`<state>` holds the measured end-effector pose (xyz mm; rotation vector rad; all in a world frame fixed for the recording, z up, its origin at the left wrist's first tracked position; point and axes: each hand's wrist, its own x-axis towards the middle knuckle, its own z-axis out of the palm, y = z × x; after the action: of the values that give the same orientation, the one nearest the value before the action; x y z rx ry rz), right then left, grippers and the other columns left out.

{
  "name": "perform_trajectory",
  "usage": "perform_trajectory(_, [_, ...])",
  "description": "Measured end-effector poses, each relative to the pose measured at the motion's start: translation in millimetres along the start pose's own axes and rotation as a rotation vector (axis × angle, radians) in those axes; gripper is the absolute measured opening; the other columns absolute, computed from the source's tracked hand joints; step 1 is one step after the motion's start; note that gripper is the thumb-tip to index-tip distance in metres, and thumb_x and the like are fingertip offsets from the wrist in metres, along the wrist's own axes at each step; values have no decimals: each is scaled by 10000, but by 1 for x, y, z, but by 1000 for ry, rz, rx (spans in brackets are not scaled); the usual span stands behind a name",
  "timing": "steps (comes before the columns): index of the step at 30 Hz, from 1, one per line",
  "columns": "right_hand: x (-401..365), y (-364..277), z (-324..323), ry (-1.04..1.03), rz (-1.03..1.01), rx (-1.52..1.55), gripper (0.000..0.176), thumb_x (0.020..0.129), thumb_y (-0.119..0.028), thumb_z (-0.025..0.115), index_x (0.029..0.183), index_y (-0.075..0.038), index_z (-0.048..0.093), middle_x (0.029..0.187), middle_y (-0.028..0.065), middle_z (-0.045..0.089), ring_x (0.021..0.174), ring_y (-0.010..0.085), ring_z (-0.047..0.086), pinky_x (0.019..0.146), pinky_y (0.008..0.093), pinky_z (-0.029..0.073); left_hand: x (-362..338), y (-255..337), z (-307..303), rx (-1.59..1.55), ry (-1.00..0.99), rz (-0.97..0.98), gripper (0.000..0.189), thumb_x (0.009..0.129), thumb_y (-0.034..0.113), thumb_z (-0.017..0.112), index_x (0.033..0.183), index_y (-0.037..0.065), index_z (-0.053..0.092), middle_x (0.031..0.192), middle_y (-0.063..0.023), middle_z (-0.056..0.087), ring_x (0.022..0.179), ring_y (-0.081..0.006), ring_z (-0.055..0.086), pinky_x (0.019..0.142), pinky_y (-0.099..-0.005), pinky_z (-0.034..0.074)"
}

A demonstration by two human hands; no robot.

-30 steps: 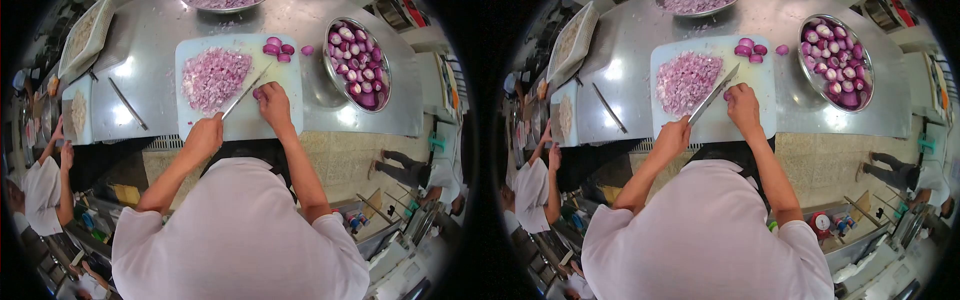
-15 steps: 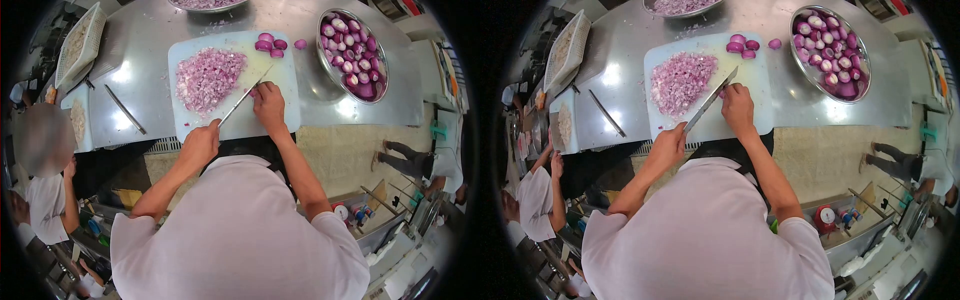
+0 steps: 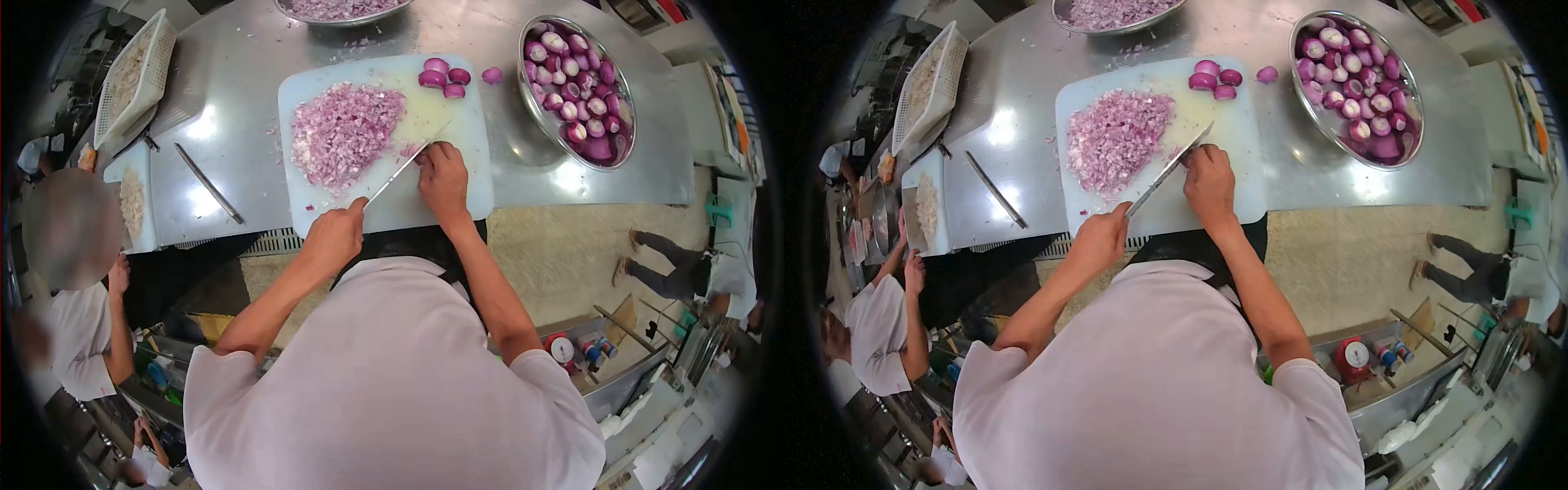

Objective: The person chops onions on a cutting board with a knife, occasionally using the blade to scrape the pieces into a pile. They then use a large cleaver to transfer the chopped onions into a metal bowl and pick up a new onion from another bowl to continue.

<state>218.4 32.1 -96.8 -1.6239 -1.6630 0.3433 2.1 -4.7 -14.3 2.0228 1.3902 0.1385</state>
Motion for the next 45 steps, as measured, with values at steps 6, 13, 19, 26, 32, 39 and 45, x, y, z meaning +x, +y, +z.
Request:
perform_trajectory(6, [-4, 5, 2, 46, -27, 6, 114, 771, 43, 610, 880, 10, 609, 918, 166, 608, 855, 371, 581, 740, 451, 492, 0, 0, 1, -20, 24, 38, 174, 853, 8, 534, 1020, -25, 567, 678, -245, 614, 662, -444, 616, 612, -516, 476])
perform_trajectory(13, [-5, 4, 3, 58, 5, 42, 119, 770, 56, 600, 879, 9, 607, 884, 167, 595, 829, 377, 581, 722, 461, 486, -2, 0, -7, -69, 36, 81, 280, 847, 12, 537, 1121, -28, 580, 656, -241, 607, 661, -437, 619, 613, -516, 480])
perform_trajectory(19, [-5, 5, 1, 88, -9, 64, 114, 768, 60, 601, 869, 8, 606, 863, 171, 588, 822, 381, 580, 713, 459, 484, 0, -2, -4, -38, 48, 113, 280, 830, -14, 529, 1104, -15, 582, 631, -216, 598, 617, -427, 606, 576, -514, 465])
perform_trajectory(26, [-8, 9, 2, 74, 21, 93, 99, 769, 50, 621, 863, 17, 620, 871, 166, 610, 830, 379, 602, 721, 451, 498, 7, -7, -3, -16, -37, 60, 296, 809, -29, 535, 1101, -9, 580, 648, -228, 600, 621, -434, 605, 564, -514, 458])
perform_trajectory(32, [-5, 2, -3, 81, -2, 72, 106, 770, 57, 619, 867, 17, 636, 894, 178, 621, 823, 381, 616, 722, 444, 509, 2, -10, -2, -22, 37, 2, 247, 856, 3, 549, 1099, -25, 578, 660, -251, 601, 631, -446, 609, 577, -523, 461])
perform_trajectory(39, [4, 0, 2, 44, 90, 165, 119, 764, 85, 600, 862, 28, 637, 880, 189, 621, 800, 397, 619, 712, 457, 508, -1, -9, 4, -60, 64, 59, 261, 860, 15, 555, 1115, -37, 579, 650, -264, 591, 623, -444, 606, 577, -534, 459])
perform_trajectory(45, [6, 3, 2, 39, 53, 116, 122, 763, 98, 582, 850, 35, 639, 869, 192, 618, 792, 400, 616, 702, 460, 504, 2, -5, 0, -27, 27, 52, 193, 853, 7, 547, 1041, -25, 577, 655, -252, 595, 621, -437, 608, 574, -529, 452])
